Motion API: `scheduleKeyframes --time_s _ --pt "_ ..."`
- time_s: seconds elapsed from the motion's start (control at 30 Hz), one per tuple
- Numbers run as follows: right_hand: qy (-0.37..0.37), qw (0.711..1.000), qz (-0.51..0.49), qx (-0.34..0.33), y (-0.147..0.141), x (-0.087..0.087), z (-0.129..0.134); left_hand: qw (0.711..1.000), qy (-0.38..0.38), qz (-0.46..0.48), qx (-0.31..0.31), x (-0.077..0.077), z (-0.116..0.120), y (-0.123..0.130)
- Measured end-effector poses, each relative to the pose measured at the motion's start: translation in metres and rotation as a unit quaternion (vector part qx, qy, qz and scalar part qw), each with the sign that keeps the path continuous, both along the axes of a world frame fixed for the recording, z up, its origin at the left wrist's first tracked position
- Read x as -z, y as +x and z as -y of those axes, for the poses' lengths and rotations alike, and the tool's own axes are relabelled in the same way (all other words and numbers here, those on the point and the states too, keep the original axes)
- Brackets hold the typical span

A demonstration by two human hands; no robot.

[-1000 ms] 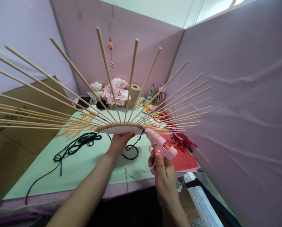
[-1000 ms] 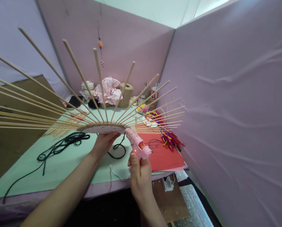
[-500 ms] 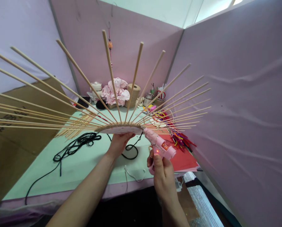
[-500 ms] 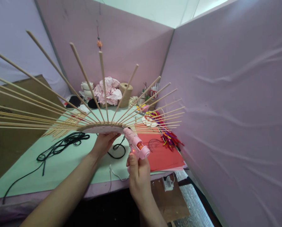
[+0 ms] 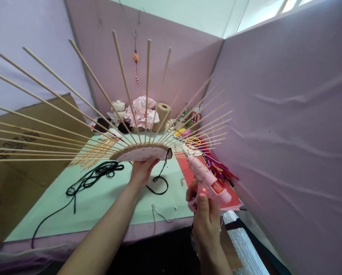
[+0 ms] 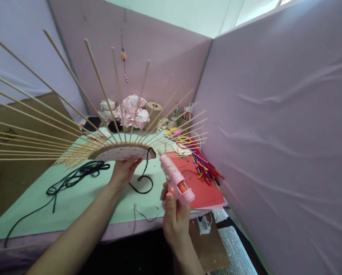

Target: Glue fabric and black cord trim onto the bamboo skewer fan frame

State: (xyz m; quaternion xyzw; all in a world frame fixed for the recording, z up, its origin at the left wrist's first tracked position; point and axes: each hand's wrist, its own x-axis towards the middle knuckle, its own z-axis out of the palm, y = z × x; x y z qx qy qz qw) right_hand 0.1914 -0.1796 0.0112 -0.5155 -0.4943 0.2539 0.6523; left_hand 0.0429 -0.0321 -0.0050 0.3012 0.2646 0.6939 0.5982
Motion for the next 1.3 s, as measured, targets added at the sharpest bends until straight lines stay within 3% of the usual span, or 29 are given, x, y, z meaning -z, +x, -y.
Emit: scheduleKeyframes --time_s 0.13,0.23,0.47,0.6,0.73,0.87,0.93,1.0,1.07,1.2,1.3 --pt "-0.044 0.985 0.111 0.124 0.022 0.016 -0.028 0.999 0.006 0.033 -0.035 -0.008 -0.002 -0.005" --pt "-0.098 0.958 0.226 0.148 0.034 0.026 -0.051 0.997 0.013 0.048 -0.051 -0.010 -0.004 -0.009" --pt "-0.220 0.844 0.485 0.061 0.022 0.032 -0.118 0.996 0.024 0.067 -0.061 -0.007 -0.007 -0.013" --pt "-0.226 0.821 0.523 0.030 0.000 0.030 -0.165 0.995 0.020 0.073 -0.060 -0.007 -0.005 -0.013" --pt "-0.220 0.831 0.510 0.016 -0.011 0.029 -0.178 0.996 0.016 0.069 -0.057 -0.009 -0.003 -0.011" --pt "-0.180 0.855 0.486 0.018 -0.010 0.016 -0.152 0.996 0.008 0.067 -0.061 -0.010 -0.002 -0.008" --pt "-0.139 0.897 0.420 -0.008 -0.013 0.010 -0.137 0.995 0.007 0.072 -0.062 -0.010 -0.001 -0.007" --pt "-0.110 0.948 0.292 -0.064 -0.022 0.007 -0.127 0.995 0.006 0.077 -0.060 -0.011 -0.001 -0.006" --pt "-0.106 0.976 0.147 -0.125 -0.035 0.010 -0.124 0.995 0.001 0.081 -0.060 -0.012 0.000 -0.005" --pt "-0.144 0.961 -0.037 -0.235 -0.056 0.017 -0.125 0.994 -0.022 0.085 -0.069 -0.012 0.001 -0.004" --pt "-0.178 0.943 -0.027 -0.280 -0.049 0.008 -0.117 0.994 -0.019 0.081 -0.072 -0.011 0.000 -0.002"
